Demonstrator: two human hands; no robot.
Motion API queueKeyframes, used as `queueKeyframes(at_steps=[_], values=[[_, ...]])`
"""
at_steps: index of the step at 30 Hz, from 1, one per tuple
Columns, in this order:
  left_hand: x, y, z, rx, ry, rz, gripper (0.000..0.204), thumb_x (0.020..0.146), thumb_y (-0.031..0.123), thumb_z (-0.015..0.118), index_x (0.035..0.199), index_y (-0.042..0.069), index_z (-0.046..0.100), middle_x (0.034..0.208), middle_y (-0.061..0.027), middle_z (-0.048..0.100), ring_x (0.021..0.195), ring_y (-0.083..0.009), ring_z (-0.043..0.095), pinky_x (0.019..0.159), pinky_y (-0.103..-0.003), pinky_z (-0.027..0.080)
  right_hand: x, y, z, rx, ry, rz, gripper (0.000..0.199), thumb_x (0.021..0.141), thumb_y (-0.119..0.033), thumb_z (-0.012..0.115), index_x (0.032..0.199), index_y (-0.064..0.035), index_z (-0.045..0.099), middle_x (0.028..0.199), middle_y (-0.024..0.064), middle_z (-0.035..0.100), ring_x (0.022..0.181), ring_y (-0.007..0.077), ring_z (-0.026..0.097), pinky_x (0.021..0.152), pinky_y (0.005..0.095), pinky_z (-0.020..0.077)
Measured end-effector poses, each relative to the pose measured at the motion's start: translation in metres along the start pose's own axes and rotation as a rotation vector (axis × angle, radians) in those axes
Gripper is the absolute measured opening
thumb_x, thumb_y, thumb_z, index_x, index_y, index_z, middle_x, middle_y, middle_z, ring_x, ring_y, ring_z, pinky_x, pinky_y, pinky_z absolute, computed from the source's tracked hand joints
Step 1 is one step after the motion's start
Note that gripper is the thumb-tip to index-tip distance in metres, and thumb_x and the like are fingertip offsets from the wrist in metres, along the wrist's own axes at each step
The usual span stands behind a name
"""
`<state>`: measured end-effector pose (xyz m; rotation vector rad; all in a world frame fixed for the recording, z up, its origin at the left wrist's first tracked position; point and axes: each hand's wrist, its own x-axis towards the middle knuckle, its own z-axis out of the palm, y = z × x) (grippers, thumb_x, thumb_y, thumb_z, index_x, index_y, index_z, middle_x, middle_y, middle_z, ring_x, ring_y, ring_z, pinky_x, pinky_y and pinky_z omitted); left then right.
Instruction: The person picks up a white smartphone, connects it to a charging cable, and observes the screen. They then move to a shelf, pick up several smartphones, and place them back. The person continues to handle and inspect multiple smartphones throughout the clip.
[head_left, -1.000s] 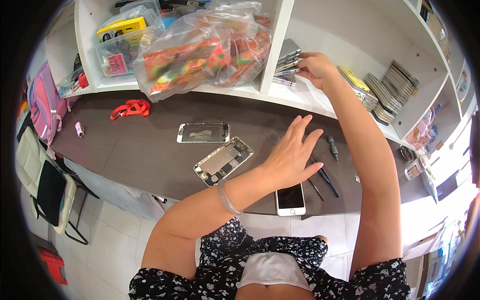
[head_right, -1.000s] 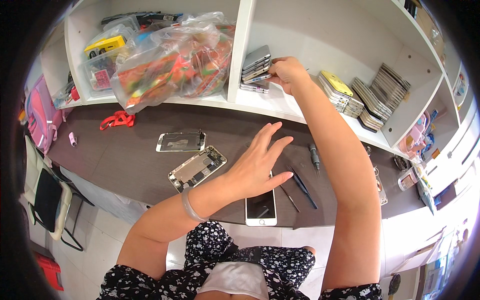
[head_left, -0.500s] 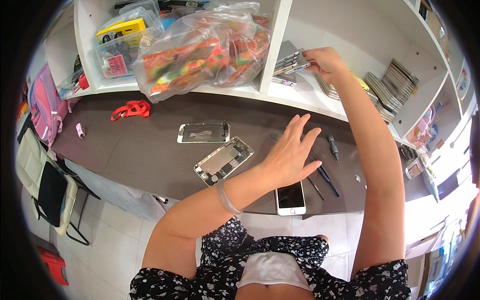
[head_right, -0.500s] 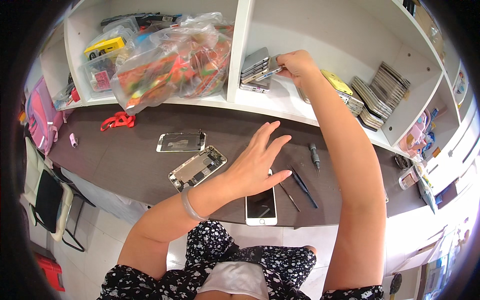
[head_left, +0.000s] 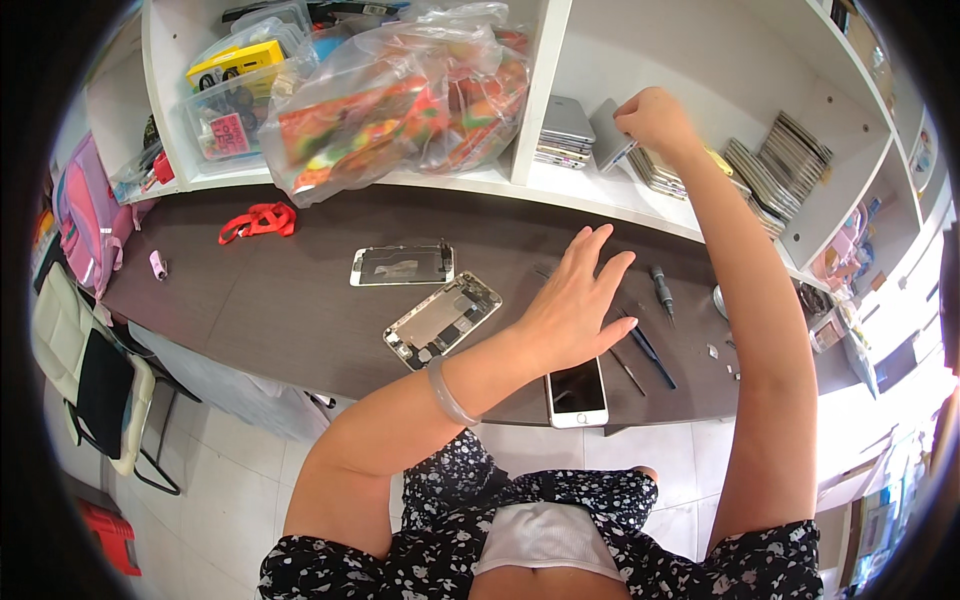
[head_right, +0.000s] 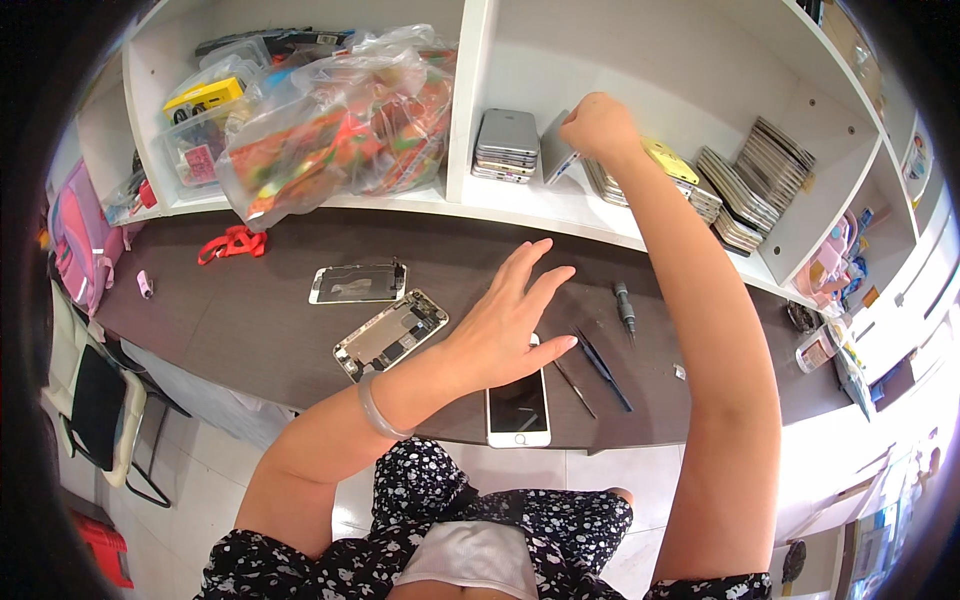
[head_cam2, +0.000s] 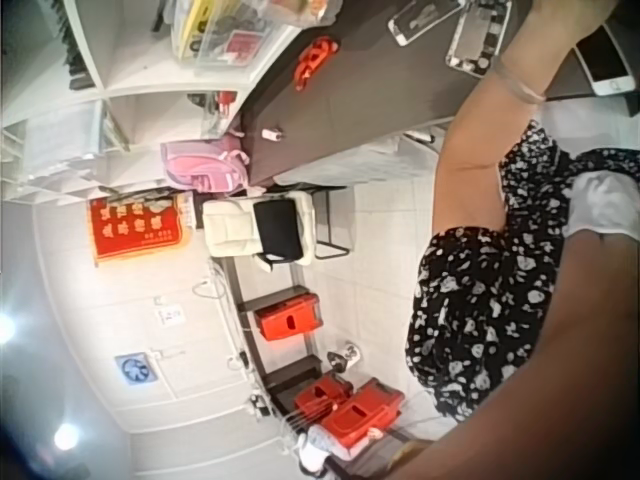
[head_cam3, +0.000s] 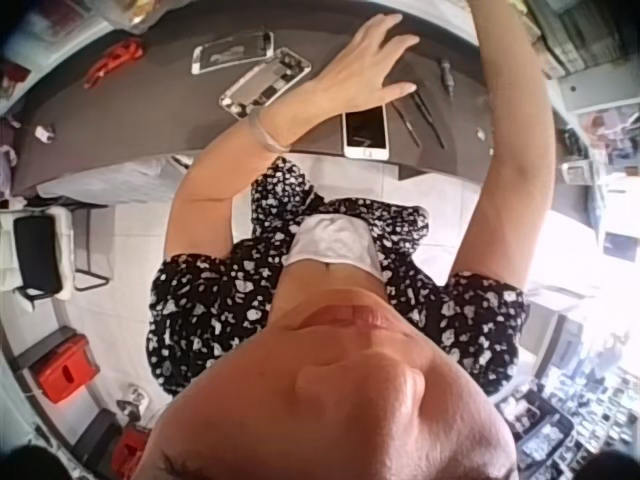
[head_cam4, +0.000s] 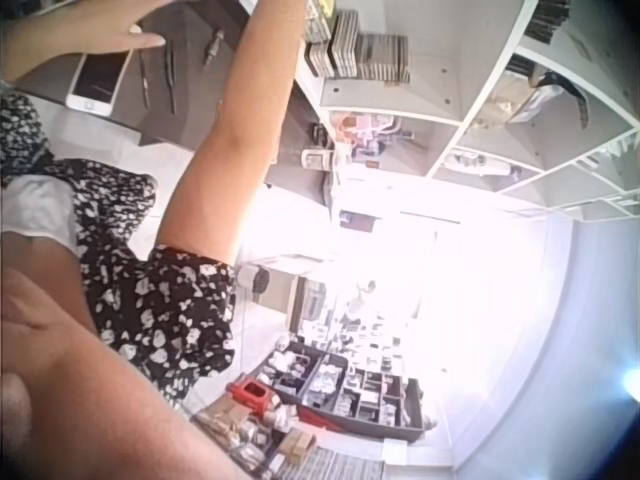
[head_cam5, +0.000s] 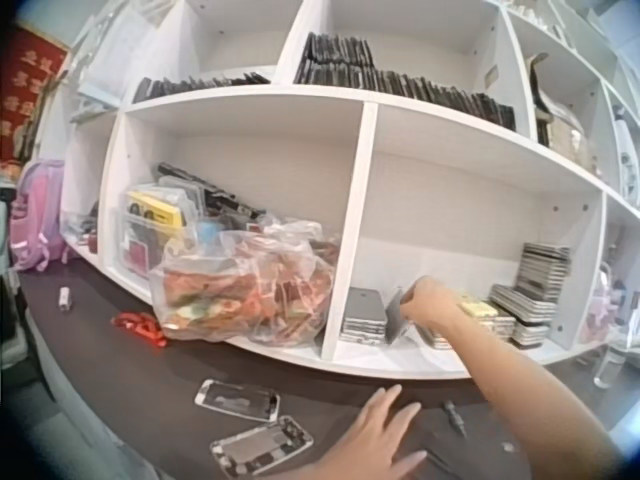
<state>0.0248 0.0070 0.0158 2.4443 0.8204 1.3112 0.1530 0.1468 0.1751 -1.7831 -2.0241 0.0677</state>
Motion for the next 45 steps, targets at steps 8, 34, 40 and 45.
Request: queueKeyframes(at_steps=[8,34,40,45], values=[[0.0,0.001,0.003,-0.017,-0.005,0.008,0.061,0.075,0.023,0.066,0.124,0.001,0.036,0.134,-0.0259,0.022,0.125,-0.0454,0.022,0.101,-0.047,0.028,-0.002,-0.007,0.036,0.426,-0.042,0.082,0.042,0.075,-0.005,0.048,0.114,0.0076,0.05,0.103,0.02,0.056,0.083,0.0269,0.062,0.066,0.0317,0.0557],[0.001,-0.006,0.002,0.072,-0.038,-0.013,0.063,0.074,0.024,0.067,0.124,0.002,0.037,0.132,-0.0259,0.024,0.123,-0.0435,0.026,0.098,-0.045,0.032,-0.073,0.009,0.06,0.81,0.625,-0.486,0.039,0.08,-0.002,0.054,0.117,0.005,0.045,0.11,0.0182,0.055,0.101,0.0229,0.055,0.084,0.0308,0.044],[0.004,-0.005,-0.001,0.056,-0.033,-0.034,0.064,0.073,0.023,0.068,0.125,0.003,0.035,0.131,-0.026,0.026,0.123,-0.0431,0.026,0.098,-0.045,0.033,-0.05,-0.004,0.088,0.558,0.621,-0.27,0.032,0.083,-0.003,0.047,0.113,0.0078,0.042,0.107,0.0215,0.049,0.098,0.0323,0.051,0.085,0.0379,0.0407],[0.006,-0.005,-0.005,0.043,0.022,-0.033,0.064,0.074,0.024,0.067,0.124,0.002,0.034,0.129,-0.0261,0.028,0.121,-0.0422,0.03,0.094,-0.043,0.037,-0.049,-0.001,0.084,0.889,0.493,-0.228,0.036,0.082,-0.006,0.052,0.115,0.004,0.041,0.108,0.0182,0.05,0.098,0.0269,0.051,0.086,0.0337,0.0404]])
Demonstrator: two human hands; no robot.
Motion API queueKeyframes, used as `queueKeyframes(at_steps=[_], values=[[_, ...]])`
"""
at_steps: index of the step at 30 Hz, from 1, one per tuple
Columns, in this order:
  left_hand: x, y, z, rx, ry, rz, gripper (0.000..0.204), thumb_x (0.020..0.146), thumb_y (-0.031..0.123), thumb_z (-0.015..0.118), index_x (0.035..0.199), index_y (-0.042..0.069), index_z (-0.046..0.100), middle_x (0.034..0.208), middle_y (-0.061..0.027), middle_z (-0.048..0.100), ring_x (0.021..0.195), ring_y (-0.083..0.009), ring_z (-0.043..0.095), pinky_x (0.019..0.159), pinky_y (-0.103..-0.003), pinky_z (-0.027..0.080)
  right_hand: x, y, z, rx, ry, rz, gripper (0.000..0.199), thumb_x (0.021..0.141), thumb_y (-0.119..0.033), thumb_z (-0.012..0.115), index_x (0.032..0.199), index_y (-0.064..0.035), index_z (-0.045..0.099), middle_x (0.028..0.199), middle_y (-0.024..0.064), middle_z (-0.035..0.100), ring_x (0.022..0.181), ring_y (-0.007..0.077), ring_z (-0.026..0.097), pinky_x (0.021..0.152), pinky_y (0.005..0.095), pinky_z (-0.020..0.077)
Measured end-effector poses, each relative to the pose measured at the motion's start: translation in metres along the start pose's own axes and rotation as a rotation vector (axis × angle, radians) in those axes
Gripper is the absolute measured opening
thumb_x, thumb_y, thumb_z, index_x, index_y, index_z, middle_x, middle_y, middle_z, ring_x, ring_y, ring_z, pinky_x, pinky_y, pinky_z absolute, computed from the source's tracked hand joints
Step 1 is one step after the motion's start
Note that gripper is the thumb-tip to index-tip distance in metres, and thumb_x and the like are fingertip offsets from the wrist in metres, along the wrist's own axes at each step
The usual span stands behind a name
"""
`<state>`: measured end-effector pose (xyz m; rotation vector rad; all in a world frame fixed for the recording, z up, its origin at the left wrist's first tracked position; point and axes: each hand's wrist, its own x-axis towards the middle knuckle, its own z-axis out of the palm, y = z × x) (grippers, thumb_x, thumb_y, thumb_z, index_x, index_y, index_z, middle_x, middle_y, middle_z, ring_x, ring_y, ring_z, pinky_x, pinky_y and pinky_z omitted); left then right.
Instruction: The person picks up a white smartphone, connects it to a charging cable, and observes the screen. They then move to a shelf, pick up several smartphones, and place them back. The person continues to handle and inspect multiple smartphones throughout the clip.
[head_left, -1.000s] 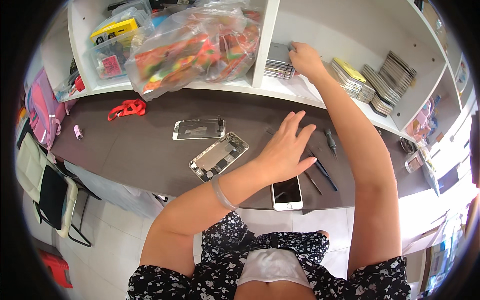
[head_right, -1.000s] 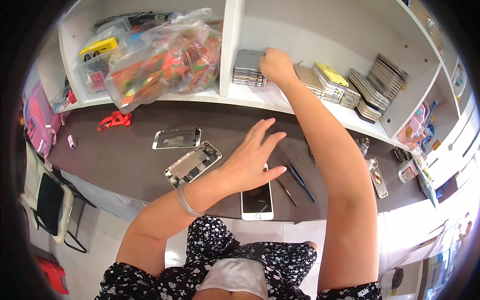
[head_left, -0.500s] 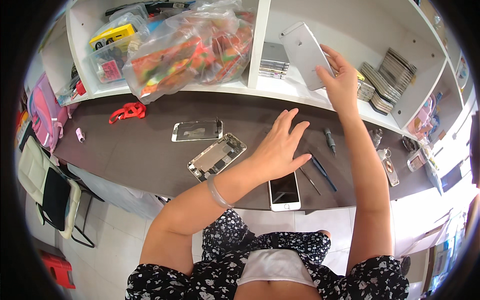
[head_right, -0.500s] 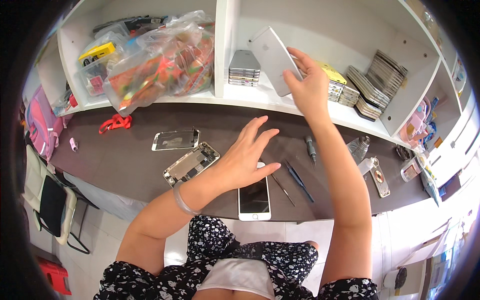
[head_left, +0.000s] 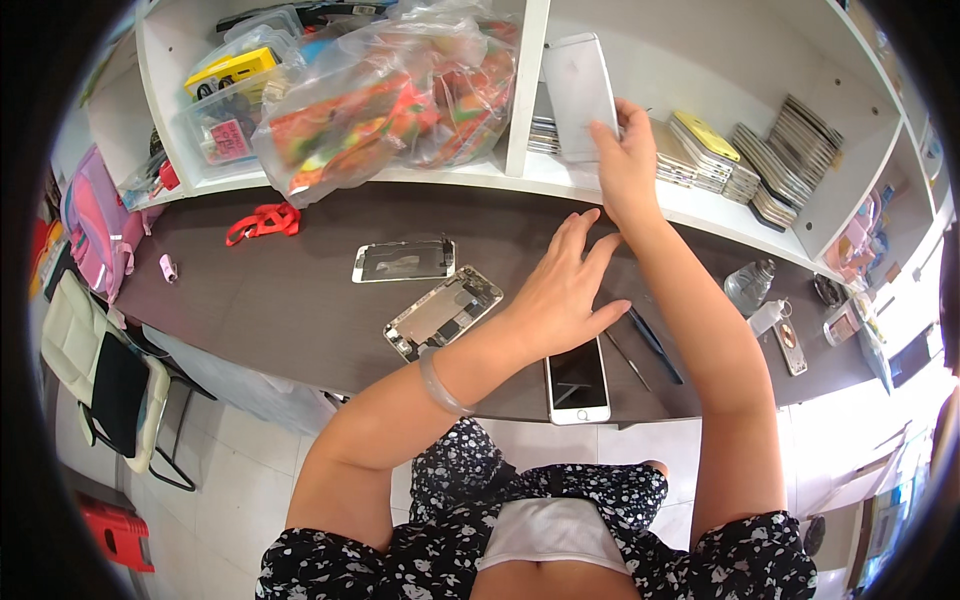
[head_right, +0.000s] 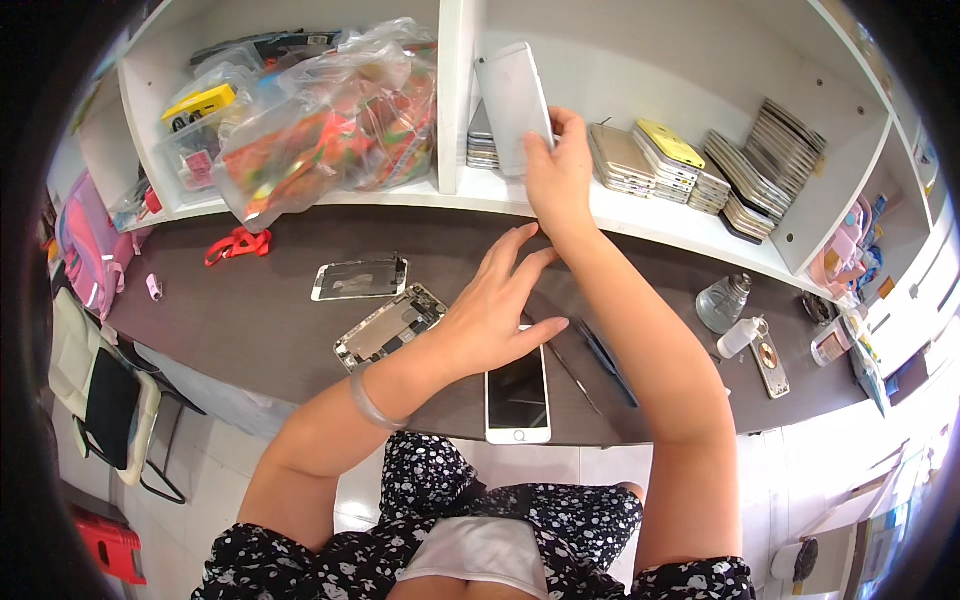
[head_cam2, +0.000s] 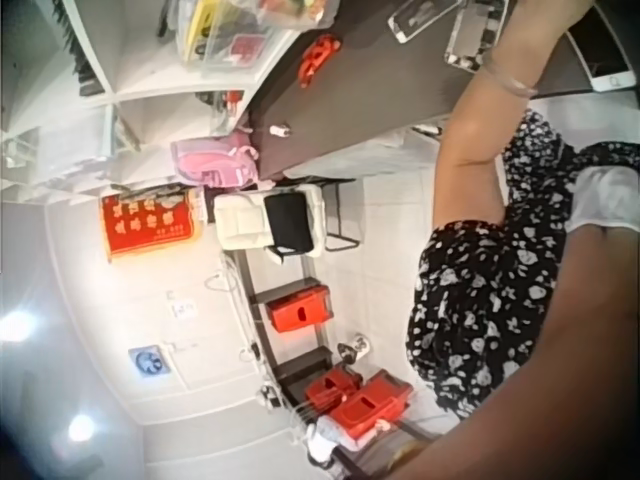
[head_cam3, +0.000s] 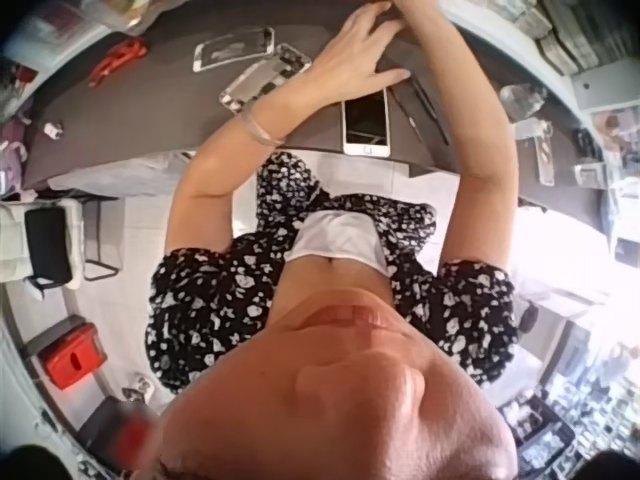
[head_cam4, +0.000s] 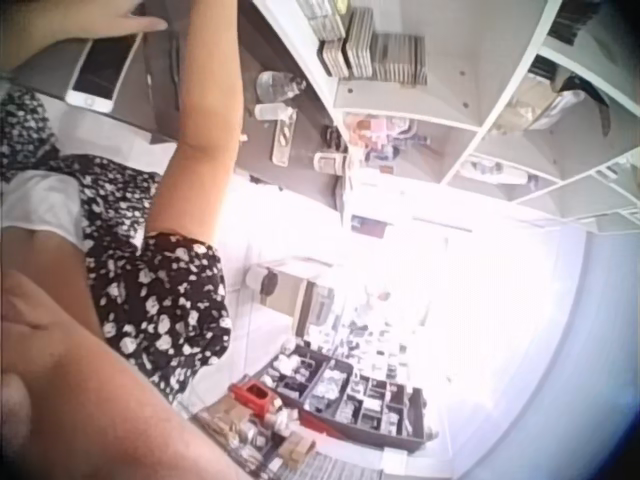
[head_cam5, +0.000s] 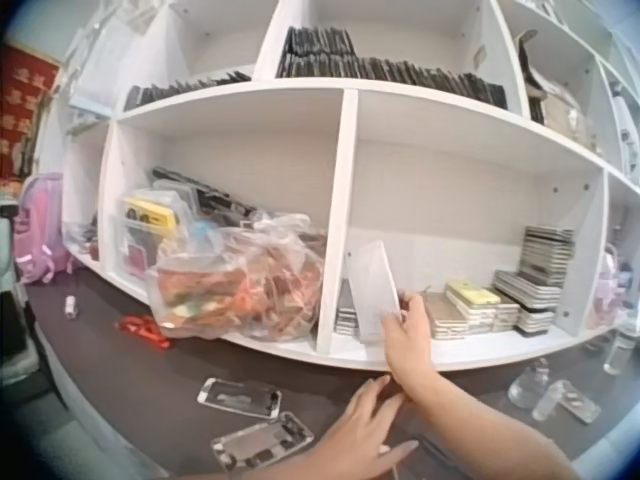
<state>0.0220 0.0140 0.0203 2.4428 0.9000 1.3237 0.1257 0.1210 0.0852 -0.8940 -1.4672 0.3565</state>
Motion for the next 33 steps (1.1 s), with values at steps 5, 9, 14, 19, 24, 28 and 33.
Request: queueKeyframes(at_steps=[5,9,14,19,24,28,33], values=[[0.006,-0.005,0.002,-0.481,0.205,-0.293,0.064,0.081,0.027,0.063,0.128,0.002,0.027,0.128,-0.0226,0.03,0.12,-0.0325,0.036,0.09,-0.039,0.041,-0.035,-0.02,-0.027,0.169,-0.034,-0.124,0.029,0.085,-0.004,0.05,0.112,0.0021,0.043,0.103,0.0136,0.051,0.095,0.019,0.051,0.083,0.0297,0.0414],[0.014,0.011,-0.014,-1.142,0.329,-0.224,0.07,0.09,0.036,0.047,0.138,0.009,0.004,0.132,-0.0114,0.028,0.122,-0.0213,0.032,0.096,-0.038,0.034,-0.085,-0.043,-0.043,-0.124,-0.159,-0.211,0.029,0.08,0.001,0.054,0.108,0.0012,0.047,0.1,0.0135,0.051,0.094,0.0208,0.052,0.083,0.0304,0.0419],[0.016,0.003,-0.017,-1.405,0.102,-0.377,0.079,0.083,0.067,0.024,0.139,0.012,0.017,0.116,-0.0134,0.048,0.106,-0.0225,0.05,0.091,-0.037,0.041,-0.107,-0.065,-0.06,-0.199,-0.544,-0.417,0.034,0.067,-0.004,0.07,0.098,-0.002,0.058,0.099,0.0145,0.053,0.102,0.0309,0.052,0.083,0.0391,0.0436],[0.019,0.003,-0.021,-1.673,-0.18,-0.338,0.103,0.066,0.084,0.02,0.135,0.007,0.025,0.125,-0.017,0.044,0.098,-0.0298,0.057,0.065,-0.042,0.055,-0.083,-0.044,-0.089,-0.101,-0.21,-0.492,0.028,0.069,-0.003,0.068,0.096,-0.0009,0.059,0.094,0.0122,0.058,0.073,0.0177,0.056,0.059,0.026,0.0459],[0.016,0.005,-0.014,-1.7,-0.285,-0.497,0.103,0.063,0.086,0.011,0.131,0.013,0.034,0.114,-0.0119,0.054,0.093,-0.0259,0.059,0.059,-0.04,0.055,-0.095,-0.022,-0.096,-0.044,-0.251,-0.448,0.033,0.08,-0.009,0.058,0.112,0.0005,0.053,0.096,0.012,0.056,0.081,0.0172,0.054,0.061,0.0251,0.0442],[0.014,0.004,-0.009,-1.656,-0.359,-0.511,0.096,0.069,0.082,0.011,0.129,0.012,0.036,0.113,-0.0138,0.053,0.092,-0.0275,0.059,0.056,-0.038,0.056,-0.101,-0.02,-0.092,-0.007,-0.272,-0.352,0.036,0.084,-0.006,0.052,0.119,0.0014,0.049,0.097,0.0129,0.056,0.082,0.018,0.055,0.068,0.0273,0.0464],[0.013,0.004,-0.007,-1.581,-0.36,-0.508,0.089,0.075,0.077,0.009,0.13,0.012,0.035,0.109,-0.0139,0.054,0.092,-0.0269,0.059,0.056,-0.038,0.056,-0.106,-0.016,-0.092,0.046,-0.295,-0.219,0.039,0.086,-0.003,0.051,0.124,0.0017,0.045,0.093,0.0113,0.059,0.078,0.0142,0.056,0.072,0.0256,0.0463]])
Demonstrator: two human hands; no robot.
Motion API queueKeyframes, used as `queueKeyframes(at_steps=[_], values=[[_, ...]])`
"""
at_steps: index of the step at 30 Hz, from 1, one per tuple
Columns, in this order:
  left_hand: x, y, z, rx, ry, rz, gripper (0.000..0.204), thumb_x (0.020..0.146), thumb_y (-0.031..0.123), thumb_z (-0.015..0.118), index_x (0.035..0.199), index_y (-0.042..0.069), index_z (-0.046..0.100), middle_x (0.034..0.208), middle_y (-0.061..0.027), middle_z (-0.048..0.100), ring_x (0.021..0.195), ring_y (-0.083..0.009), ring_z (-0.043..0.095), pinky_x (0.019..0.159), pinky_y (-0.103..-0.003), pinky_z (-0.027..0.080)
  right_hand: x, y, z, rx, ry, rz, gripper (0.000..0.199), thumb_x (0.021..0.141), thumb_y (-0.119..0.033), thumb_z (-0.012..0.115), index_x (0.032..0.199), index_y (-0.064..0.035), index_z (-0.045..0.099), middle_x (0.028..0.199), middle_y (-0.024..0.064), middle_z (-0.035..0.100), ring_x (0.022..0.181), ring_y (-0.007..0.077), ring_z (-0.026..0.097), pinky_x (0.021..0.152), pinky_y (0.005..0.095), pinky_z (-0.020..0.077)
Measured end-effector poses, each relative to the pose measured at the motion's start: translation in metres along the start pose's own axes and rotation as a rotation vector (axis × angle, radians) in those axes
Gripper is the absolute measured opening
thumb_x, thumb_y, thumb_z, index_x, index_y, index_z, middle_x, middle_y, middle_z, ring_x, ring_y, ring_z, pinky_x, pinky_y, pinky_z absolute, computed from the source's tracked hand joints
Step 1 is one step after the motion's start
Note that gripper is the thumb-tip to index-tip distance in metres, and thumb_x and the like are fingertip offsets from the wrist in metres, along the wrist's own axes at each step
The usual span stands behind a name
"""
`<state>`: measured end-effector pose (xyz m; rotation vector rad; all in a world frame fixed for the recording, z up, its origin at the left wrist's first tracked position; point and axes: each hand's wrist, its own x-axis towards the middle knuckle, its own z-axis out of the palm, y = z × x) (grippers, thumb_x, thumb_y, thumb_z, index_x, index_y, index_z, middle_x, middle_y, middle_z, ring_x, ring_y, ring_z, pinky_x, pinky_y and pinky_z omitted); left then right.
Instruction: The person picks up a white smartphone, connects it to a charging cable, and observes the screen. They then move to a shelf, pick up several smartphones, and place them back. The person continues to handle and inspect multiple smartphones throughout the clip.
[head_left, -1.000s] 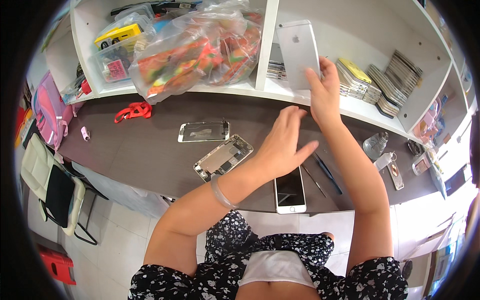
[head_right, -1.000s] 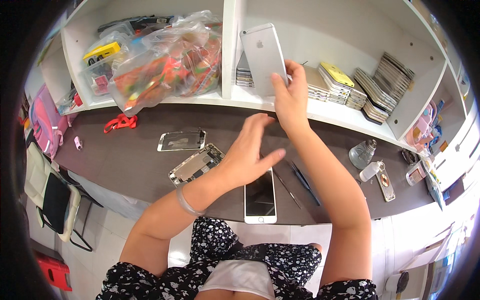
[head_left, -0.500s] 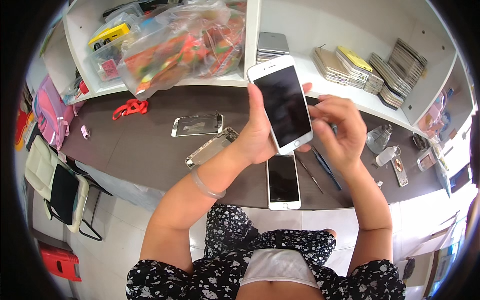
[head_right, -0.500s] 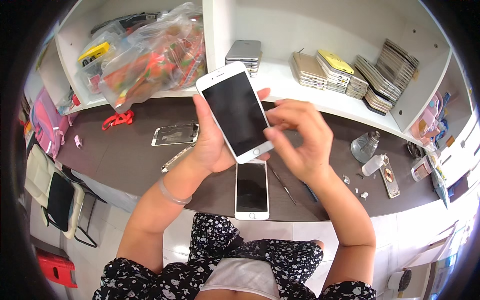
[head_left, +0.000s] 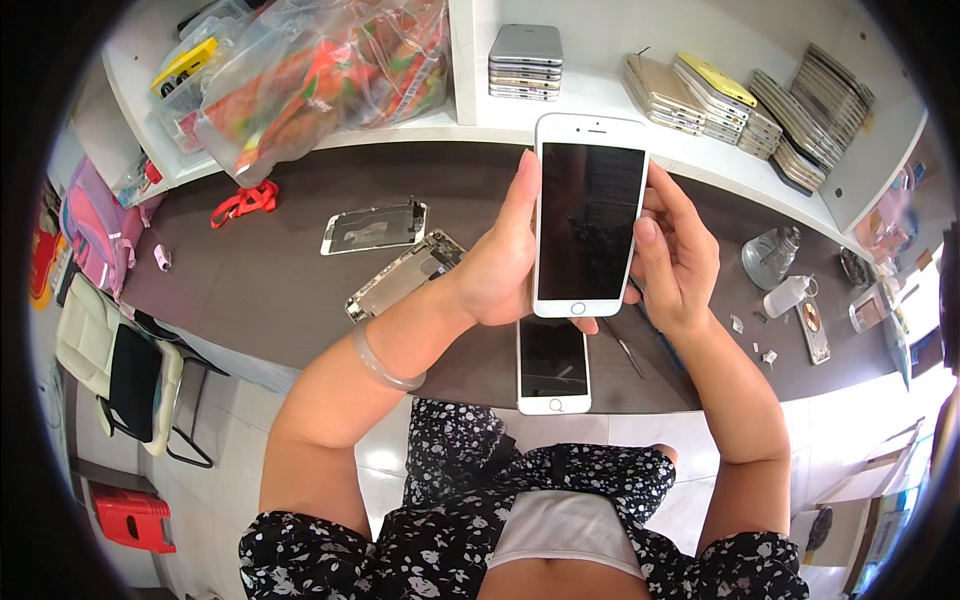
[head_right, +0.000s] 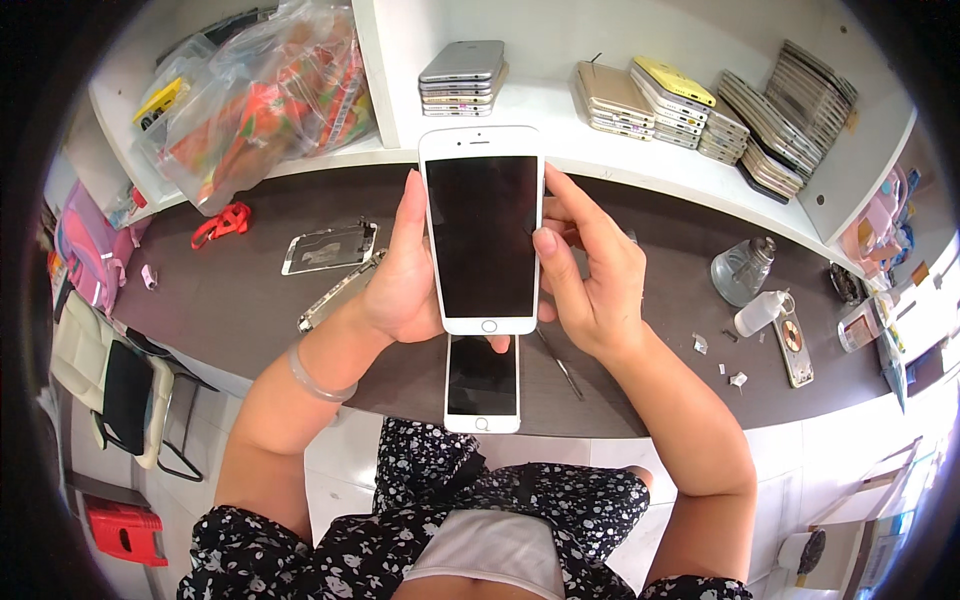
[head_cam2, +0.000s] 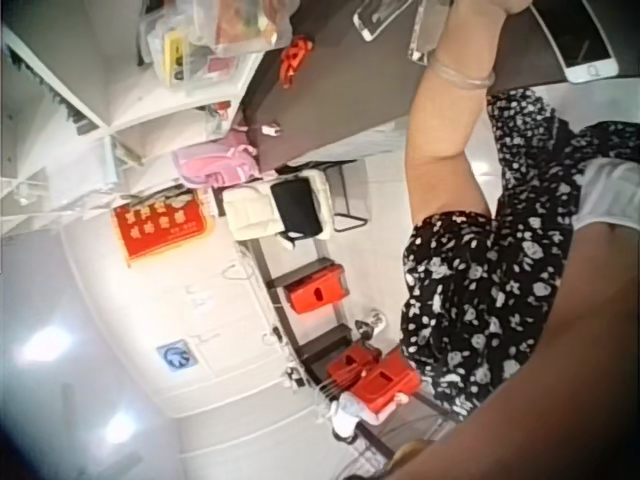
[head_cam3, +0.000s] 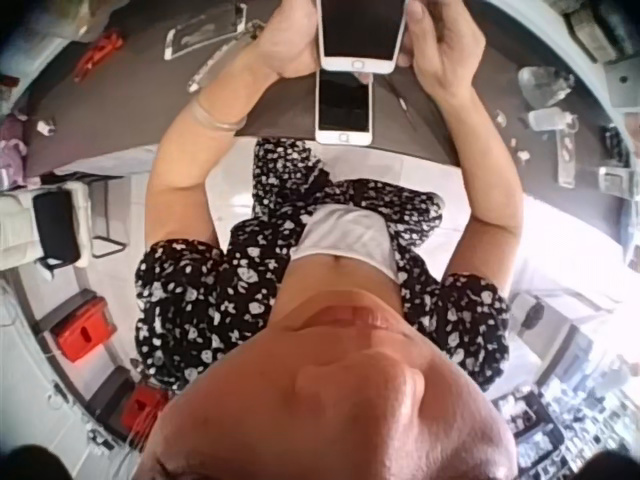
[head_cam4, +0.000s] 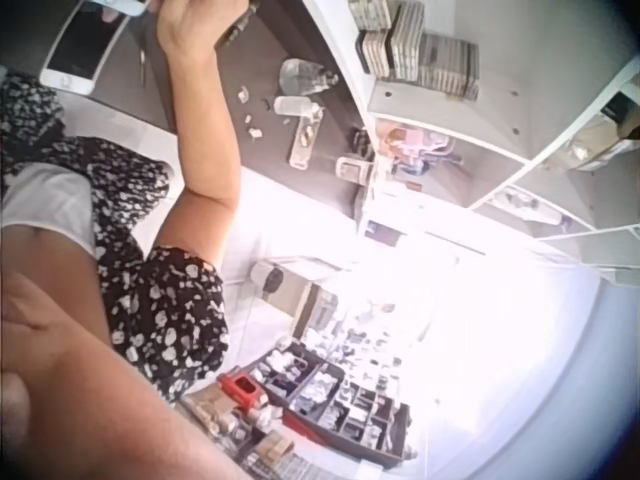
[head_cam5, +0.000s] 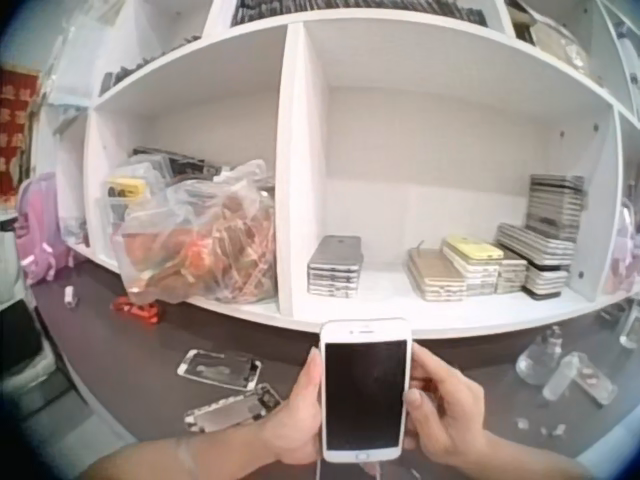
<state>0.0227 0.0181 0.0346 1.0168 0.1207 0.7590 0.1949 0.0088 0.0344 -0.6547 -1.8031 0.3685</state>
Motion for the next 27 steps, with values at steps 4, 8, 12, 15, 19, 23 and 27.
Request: queueKeyframes(at_steps=[4,8,12,15,19,23,27], values=[[-0.001,0.002,0.001,-0.013,-0.021,-0.001,0.088,0.076,0.076,0.01,0.13,0.012,0.035,0.11,-0.0142,0.054,0.092,-0.0269,0.059,0.056,-0.038,0.056,-0.002,-0.002,0.0,0.065,0.012,0.057,0.039,0.086,-0.002,0.052,0.125,0.0015,0.045,0.09,0.0109,0.061,0.076,0.0116,0.056,0.071,0.0235,0.0458],[-0.002,0.004,0.005,-0.026,0.01,-0.047,0.092,0.073,0.079,0.011,0.127,0.009,0.039,0.108,-0.0147,0.054,0.092,-0.0277,0.059,0.062,-0.041,0.055,-0.001,-0.002,-0.001,0.083,0.041,0.011,0.04,0.082,0.003,0.055,0.121,0.0014,0.048,0.093,0.0117,0.061,0.074,0.0111,0.057,0.067,0.0226,0.0471],[0.0,0.001,0.001,-0.11,0.007,-0.055,0.097,0.07,0.082,0.016,0.131,0.008,0.033,0.11,-0.023,0.053,0.095,-0.0404,0.057,0.074,-0.057,0.049,0.003,0.003,-0.002,0.051,0.093,-0.13,0.035,0.078,0.008,0.058,0.112,0.0026,0.055,0.098,0.0132,0.061,0.072,0.0108,0.059,0.063,0.0222,0.0489],[0.0,-0.001,-0.005,-0.22,-0.005,-0.042,0.097,0.07,0.082,0.016,0.127,0.007,0.038,0.102,-0.0231,0.055,0.088,-0.0381,0.059,0.08,-0.058,0.046,0.005,-0.001,0.002,0.082,0.086,-0.12,0.029,0.078,0.008,0.057,0.106,0.004,0.059,0.106,0.0163,0.059,0.067,0.0103,0.06,0.059,0.0217,0.0494],[0.0,0.0,-0.009,-0.329,-0.058,-0.05,0.095,0.071,0.081,0.016,0.125,0.006,0.04,0.097,-0.0223,0.056,0.084,-0.0374,0.059,0.079,-0.056,0.047,0.002,0.0,0.004,0.271,0.036,-0.016,0.03,0.083,0.005,0.053,0.113,0.0038,0.055,0.109,0.0149,0.056,0.066,0.01,0.057,0.057,0.0213,0.0486],[0.0,0.006,-0.005,-0.289,-0.016,-0.038,0.1,0.071,0.081,0.01,0.118,0.001,0.046,0.092,-0.0174,0.059,0.077,-0.0301,0.061,0.073,-0.048,0.051,-0.004,0.001,0.009,0.48,0.002,0.162,0.035,0.087,0.001,0.05,0.122,0.0032,0.047,0.102,0.0114,0.057,0.069,0.0098,0.054,0.058,0.0208,0.0479],[0.001,0.0,-0.009,-0.203,0.072,-0.013,0.088,0.078,0.074,0.017,0.125,0.003,0.04,0.1,-0.0139,0.058,0.085,-0.0267,0.061,0.073,-0.045,0.052,-0.001,-0.005,0.009,0.572,-0.047,0.289,0.047,0.083,-0.003,0.057,0.127,0.0022,0.04,0.109,0.0124,0.054,0.078,0.0122,0.054,0.064,0.0234,0.0494]])
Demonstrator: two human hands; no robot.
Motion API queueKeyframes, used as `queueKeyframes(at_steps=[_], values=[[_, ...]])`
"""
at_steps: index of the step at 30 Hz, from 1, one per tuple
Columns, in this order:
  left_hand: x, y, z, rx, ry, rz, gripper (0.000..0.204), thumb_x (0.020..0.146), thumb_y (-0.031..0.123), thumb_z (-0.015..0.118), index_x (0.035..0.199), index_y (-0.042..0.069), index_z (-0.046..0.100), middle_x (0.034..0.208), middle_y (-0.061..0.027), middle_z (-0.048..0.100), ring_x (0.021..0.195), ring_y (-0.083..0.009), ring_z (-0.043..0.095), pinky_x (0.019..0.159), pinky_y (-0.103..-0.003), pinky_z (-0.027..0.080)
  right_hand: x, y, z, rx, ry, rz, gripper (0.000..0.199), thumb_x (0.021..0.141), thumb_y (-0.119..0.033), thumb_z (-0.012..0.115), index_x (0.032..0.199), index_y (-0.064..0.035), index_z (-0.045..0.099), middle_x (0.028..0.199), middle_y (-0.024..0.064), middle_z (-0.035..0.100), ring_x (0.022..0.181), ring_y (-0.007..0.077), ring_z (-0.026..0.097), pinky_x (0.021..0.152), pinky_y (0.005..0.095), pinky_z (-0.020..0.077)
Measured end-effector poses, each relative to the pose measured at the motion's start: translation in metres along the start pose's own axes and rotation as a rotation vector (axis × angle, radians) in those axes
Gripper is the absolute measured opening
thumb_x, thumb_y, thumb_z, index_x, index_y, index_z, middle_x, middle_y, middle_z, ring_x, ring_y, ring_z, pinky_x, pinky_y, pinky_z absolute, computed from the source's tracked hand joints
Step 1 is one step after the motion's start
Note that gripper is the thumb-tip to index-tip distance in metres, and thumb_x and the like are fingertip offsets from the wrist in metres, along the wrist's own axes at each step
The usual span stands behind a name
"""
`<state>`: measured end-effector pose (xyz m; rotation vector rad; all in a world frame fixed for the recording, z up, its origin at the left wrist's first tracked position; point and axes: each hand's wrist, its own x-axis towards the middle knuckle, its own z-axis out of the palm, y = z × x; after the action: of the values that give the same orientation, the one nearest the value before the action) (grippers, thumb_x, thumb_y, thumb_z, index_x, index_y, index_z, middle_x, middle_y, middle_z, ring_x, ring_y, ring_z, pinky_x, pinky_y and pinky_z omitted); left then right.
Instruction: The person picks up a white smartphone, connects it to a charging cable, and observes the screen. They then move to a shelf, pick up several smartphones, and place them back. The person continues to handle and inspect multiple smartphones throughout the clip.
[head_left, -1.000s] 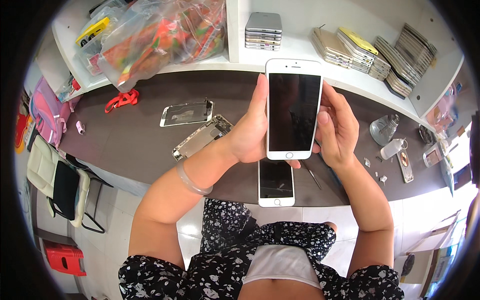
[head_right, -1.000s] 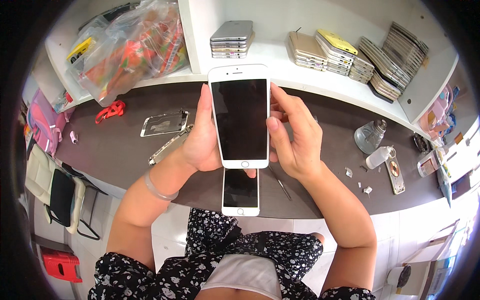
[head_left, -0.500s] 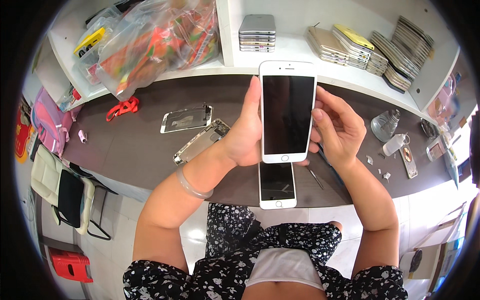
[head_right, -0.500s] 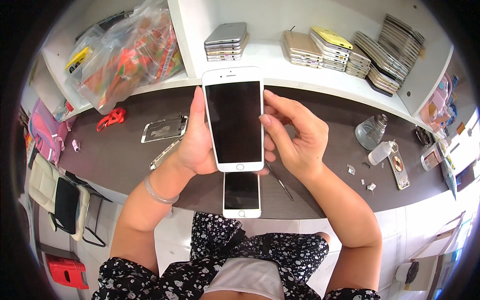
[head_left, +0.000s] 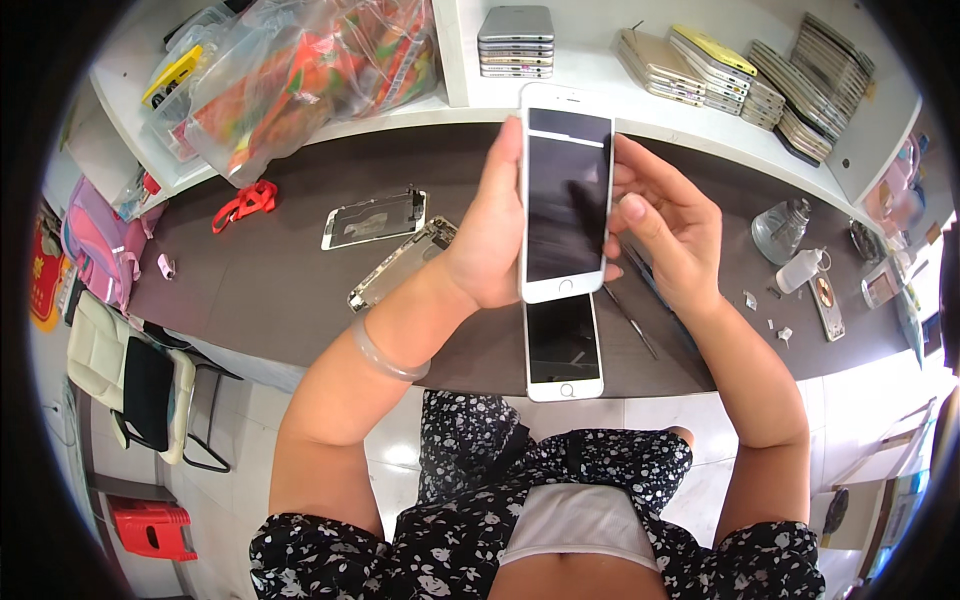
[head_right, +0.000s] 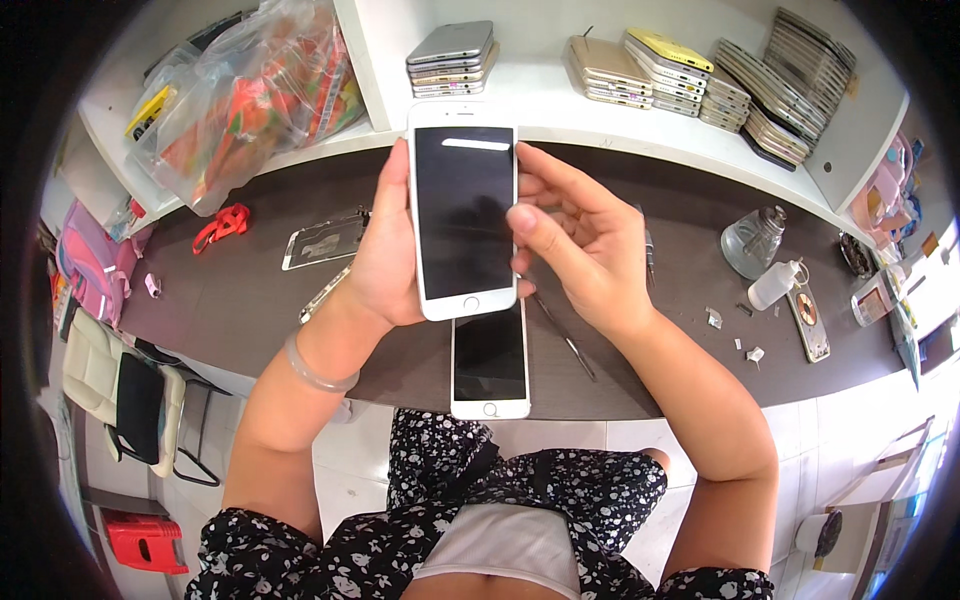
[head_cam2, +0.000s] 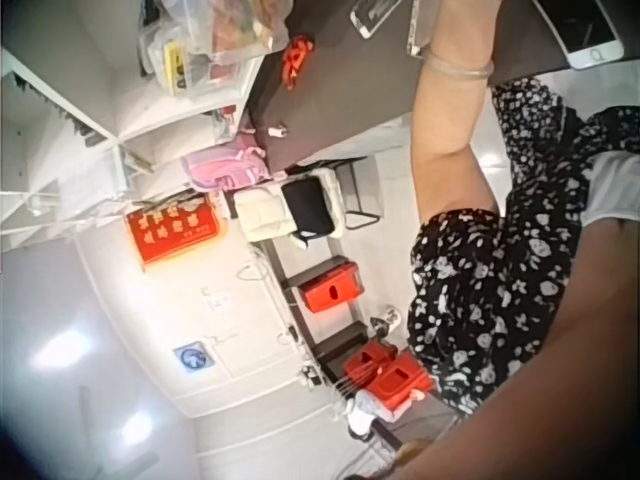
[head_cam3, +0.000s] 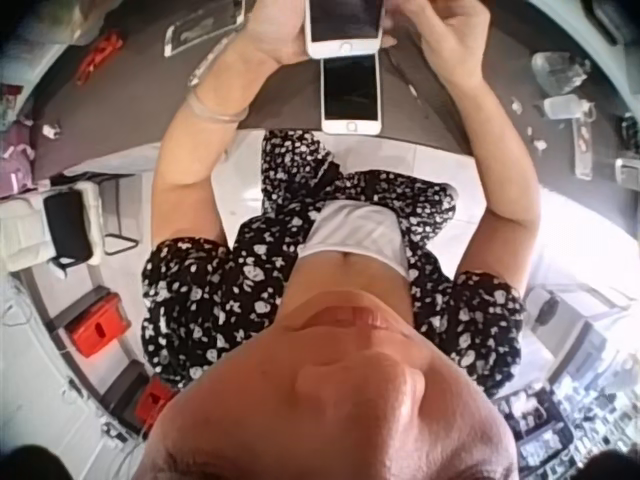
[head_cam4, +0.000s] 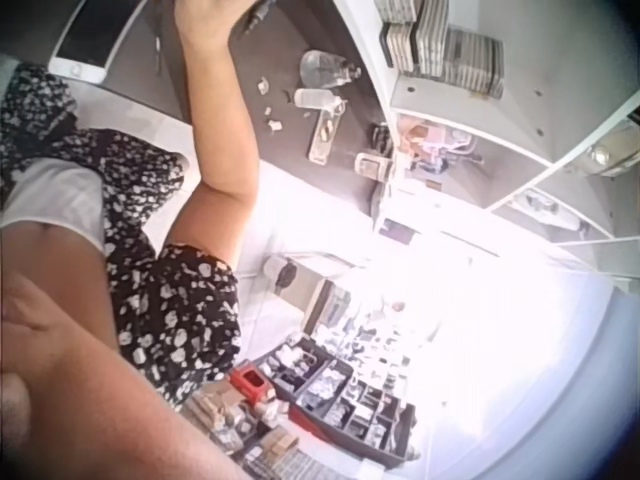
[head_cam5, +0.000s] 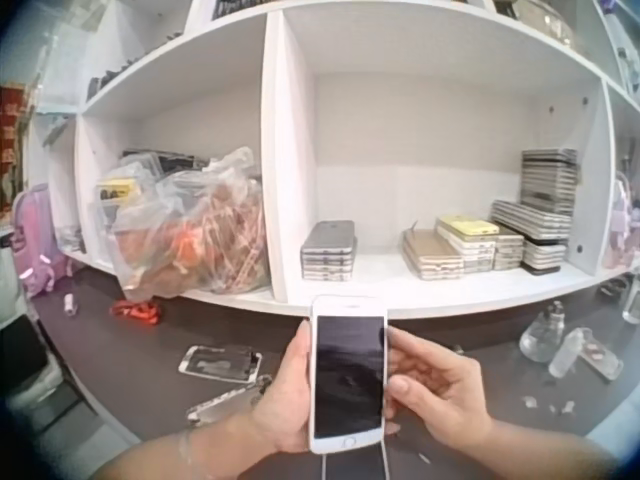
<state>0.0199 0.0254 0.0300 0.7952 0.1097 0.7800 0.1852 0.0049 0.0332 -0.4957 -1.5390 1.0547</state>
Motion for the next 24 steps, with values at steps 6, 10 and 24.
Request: queueKeyframes(at_steps=[6,10,24], values=[[-0.003,-0.011,0.003,0.548,0.206,0.128,0.054,0.088,0.027,0.056,0.118,-0.002,0.022,0.112,-0.0145,0.046,0.103,-0.0158,0.05,0.084,-0.03,0.046,-0.005,0.006,0.002,-0.041,-0.056,0.155,0.051,0.079,-0.014,0.065,0.122,0.0005,0.042,0.11,0.0093,0.055,0.099,0.0134,0.052,0.084,0.0272,0.0438],[-0.001,-0.012,0.007,0.534,0.189,0.158,0.038,0.09,0.017,0.05,0.113,-0.001,0.026,0.111,-0.013,0.046,0.102,-0.0153,0.049,0.083,-0.029,0.046,0.0,0.001,0.0,0.201,0.051,0.294,0.028,0.087,-0.013,0.053,0.111,0.0,0.049,0.099,0.0075,0.058,0.087,0.0109,0.057,0.076,0.0251,0.0468],[-0.003,-0.008,0.013,0.522,0.232,0.128,0.037,0.09,0.015,0.05,0.117,0.001,0.029,0.111,-0.0121,0.047,0.099,-0.0148,0.051,0.077,-0.028,0.047,0.001,-0.005,0.001,0.23,0.085,0.301,0.027,0.087,-0.013,0.053,0.11,0.0,0.049,0.098,0.0083,0.059,0.085,0.0119,0.058,0.073,0.0258,0.0482]])
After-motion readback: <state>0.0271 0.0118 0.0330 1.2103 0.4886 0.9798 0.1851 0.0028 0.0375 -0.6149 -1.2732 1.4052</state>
